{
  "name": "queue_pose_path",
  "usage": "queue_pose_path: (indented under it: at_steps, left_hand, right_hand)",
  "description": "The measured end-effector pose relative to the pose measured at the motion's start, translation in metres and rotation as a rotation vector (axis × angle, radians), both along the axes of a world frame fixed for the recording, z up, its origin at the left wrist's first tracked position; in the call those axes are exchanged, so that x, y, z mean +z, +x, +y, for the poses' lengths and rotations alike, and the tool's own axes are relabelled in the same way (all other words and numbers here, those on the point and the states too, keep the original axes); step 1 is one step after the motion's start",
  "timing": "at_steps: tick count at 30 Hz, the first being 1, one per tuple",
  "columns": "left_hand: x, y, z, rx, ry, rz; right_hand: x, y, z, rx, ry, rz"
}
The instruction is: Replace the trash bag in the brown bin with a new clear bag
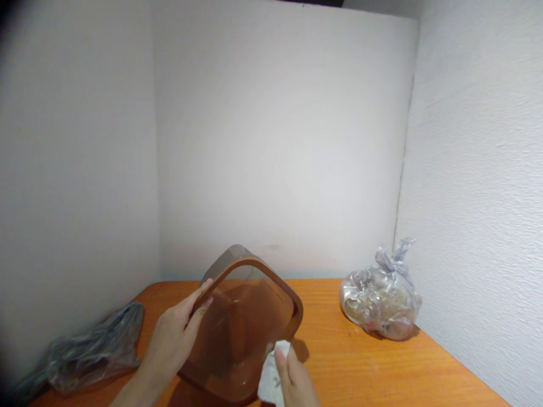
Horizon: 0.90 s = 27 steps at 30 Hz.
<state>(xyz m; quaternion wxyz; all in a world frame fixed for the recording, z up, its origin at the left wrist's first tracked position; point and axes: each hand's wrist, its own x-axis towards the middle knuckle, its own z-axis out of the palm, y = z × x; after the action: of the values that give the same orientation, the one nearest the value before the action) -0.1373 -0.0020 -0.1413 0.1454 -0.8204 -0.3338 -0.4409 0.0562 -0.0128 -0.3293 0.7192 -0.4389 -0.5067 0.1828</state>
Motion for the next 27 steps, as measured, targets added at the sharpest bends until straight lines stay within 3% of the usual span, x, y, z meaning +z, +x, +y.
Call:
queue_pose_path:
  at_steps: [3, 7, 12, 19, 27]
  left_hand:
    - [0.006, 0.0, -0.001, 0.009, -0.07, -0.106]
    - [0.025, -0.004, 0.002, -0.009, -0.162, -0.236]
    - [0.056, -0.003, 0.002, -0.239, -0.343, -0.374]
    - [0.088, 0.01, -0.01, -0.297, -0.579, -0.414]
    - [0.098, 0.02, 0.015, -0.182, -0.556, -0.335]
  right_hand:
    - [0.006, -0.012, -0.006, -0.022, 0.025, -0.01]
    - [0.026, -0.005, -0.013, -0.081, 0.028, -0.085]
    - [0.073, 0.02, -0.024, -0.191, 0.049, -0.244]
    - [0.142, 0.064, -0.053, -0.015, -0.044, -0.137]
    - [0.179, 0.086, -0.042, 0.01, -0.109, -0.108]
